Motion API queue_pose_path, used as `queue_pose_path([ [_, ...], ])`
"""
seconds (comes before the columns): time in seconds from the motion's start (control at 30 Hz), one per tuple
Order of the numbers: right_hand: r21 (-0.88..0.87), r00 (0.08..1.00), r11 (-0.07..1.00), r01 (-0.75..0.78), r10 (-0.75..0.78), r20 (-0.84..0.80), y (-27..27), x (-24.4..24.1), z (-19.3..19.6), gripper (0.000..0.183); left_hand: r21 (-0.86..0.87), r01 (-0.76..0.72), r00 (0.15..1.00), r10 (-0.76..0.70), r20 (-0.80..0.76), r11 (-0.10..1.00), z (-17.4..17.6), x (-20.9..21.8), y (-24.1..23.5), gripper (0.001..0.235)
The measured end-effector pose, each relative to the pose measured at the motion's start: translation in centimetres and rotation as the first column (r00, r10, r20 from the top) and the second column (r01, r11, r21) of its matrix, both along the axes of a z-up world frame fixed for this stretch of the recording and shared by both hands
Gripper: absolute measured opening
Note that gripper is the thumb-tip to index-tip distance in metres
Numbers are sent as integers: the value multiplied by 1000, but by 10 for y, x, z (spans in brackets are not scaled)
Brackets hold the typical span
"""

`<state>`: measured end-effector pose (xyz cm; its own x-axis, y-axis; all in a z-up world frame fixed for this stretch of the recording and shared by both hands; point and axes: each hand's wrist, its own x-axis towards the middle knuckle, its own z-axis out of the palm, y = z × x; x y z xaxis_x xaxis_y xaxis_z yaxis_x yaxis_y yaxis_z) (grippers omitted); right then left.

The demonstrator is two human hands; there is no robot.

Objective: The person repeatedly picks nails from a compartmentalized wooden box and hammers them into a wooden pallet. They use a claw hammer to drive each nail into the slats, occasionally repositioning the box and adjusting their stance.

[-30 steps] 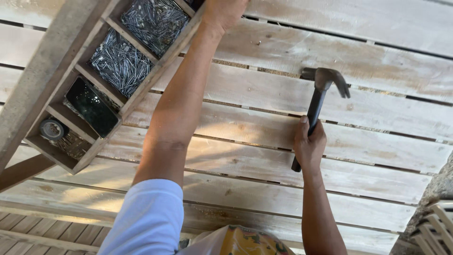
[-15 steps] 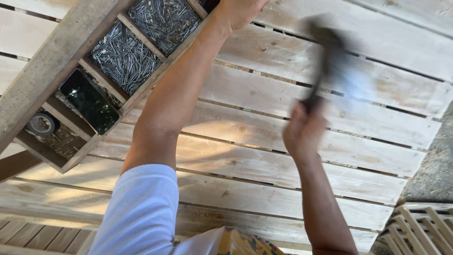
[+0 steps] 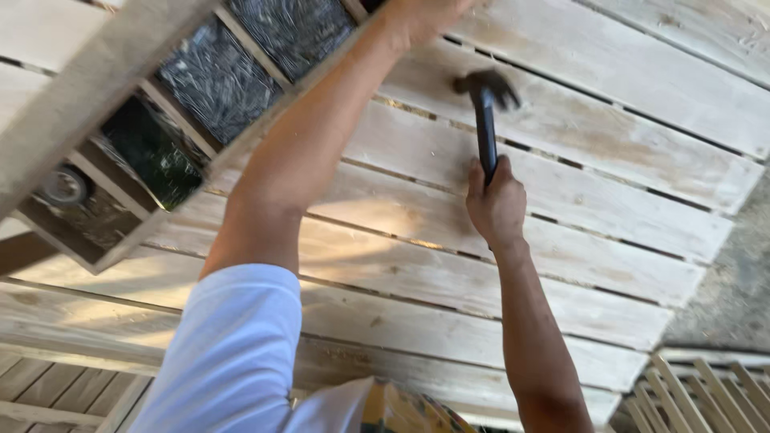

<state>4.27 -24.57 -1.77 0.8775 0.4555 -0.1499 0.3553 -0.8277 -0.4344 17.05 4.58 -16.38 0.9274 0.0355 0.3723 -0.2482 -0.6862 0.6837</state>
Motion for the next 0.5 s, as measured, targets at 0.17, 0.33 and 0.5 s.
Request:
queue_pose_path([
  [0.17,424,993,902,80,-107,41,-26,-7,-6,32,-494,108,988,-38,149,863,8,4,-10,21],
  [0.33,3,999,1000,-14,14,31,-16,11,-46,34,-435,-172,984,138,-109,884,40,-16,5,34],
  [0.5,69,997,995,66,-69,38,-54,-15,-70,38,-779,-278,880,474,28,562,107,-78,-25,32],
])
